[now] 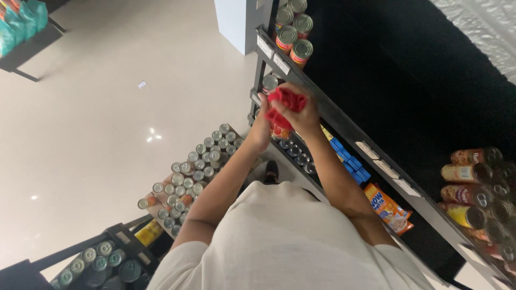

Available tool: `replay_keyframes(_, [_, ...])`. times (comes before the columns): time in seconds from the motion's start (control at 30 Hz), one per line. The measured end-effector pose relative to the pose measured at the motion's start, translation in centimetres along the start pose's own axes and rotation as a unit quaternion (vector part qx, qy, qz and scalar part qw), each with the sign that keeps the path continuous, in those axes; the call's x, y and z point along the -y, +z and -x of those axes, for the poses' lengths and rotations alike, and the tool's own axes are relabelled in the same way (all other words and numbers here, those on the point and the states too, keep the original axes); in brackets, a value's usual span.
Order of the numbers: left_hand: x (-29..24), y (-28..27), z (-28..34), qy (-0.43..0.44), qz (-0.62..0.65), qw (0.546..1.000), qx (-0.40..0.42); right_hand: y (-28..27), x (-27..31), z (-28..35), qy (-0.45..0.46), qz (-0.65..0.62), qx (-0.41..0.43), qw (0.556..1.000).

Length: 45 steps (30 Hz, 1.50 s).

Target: Cleaning canned goods with a cloth and organizing them on grocery store shelves.

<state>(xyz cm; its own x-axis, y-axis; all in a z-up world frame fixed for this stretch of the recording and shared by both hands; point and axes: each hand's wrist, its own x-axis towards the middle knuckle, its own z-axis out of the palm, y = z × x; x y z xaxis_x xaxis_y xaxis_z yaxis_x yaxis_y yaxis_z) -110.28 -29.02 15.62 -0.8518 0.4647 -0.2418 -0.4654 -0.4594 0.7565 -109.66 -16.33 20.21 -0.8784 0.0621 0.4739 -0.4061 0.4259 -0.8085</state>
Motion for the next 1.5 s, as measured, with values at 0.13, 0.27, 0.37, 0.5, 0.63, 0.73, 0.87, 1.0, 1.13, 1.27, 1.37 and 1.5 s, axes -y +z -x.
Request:
replay_keyframes(0.13, [-6.9, 5.7, 5.8, -0.011, -0.161, 0.986, 0.031, 0.7, -0.7, 0.5, -0.035, 0.035, -0.137, 0.989])
replay_keyframes(0.27, [-4.2, 3.6, 3.9, -0.047, -0.222, 0.973, 0.029, -1.1, -4.0, 1.2, -0.068, 0.086, -0.157, 0.982])
replay_keyframes(0.37, [-0.7, 1.5, 1.9, -0.049, -0.06, 0.997, -0.003, -2.6, -4.6, 1.7, -0.074, 0.088, -0.185, 0.976])
replay_keyframes(0.5, [2.4, -2.1, -1.0, -0.089, 0.134, 0.986, -0.038, -2.1, 0.1, 3.3, -0.194, -0.011, -0.092, 0.977])
replay_keyframes(0.63, [1.8, 0.2, 1.7, -0.111, 0.189, 0.976, 0.017, -1.6, 1.1, 7.3, -0.238, 0.199, 0.036, 0.95])
replay_keyframes(0.73, [6.0, -0.4, 0.6, -0.112, 0.18, 0.977, 0.039, -2.6, -0.1, 9.3, -0.259, 0.215, 0.019, 0.941])
replay_keyframes(0.87, [5.0, 4.3, 3.9, -0.09, 0.1, 0.991, -0.023, -4.2, -1.3, 14.2, -0.187, 0.189, -0.06, 0.962])
replay_keyframes(1.0, [5.3, 6.5, 6.7, 0.01, -0.272, 0.94, 0.203, -6.8, 5.4, 14.9, 0.053, 0.045, -0.271, 0.96])
replay_keyframes(1.13, [6.7, 7.6, 7.7, 0.012, -0.311, 0.898, 0.312, -9.4, 2.6, 19.2, 0.031, 0.113, -0.145, 0.982])
replay_keyframes(1.27, [5.1, 9.3, 9.3, 0.079, -0.393, 0.851, 0.34, -9.6, 3.0, 19.8, -0.033, 0.156, -0.224, 0.962])
replay_keyframes(1.37, [5.5, 10.1, 9.6, 0.086, -0.432, 0.836, 0.327, -10.8, 1.3, 20.8, -0.076, 0.165, -0.247, 0.952])
replay_keyframes(1.5, [7.7, 10.7, 10.8, 0.022, -0.453, 0.836, 0.309, -13.2, 0.2, 23.4, -0.071, 0.185, -0.276, 0.941])
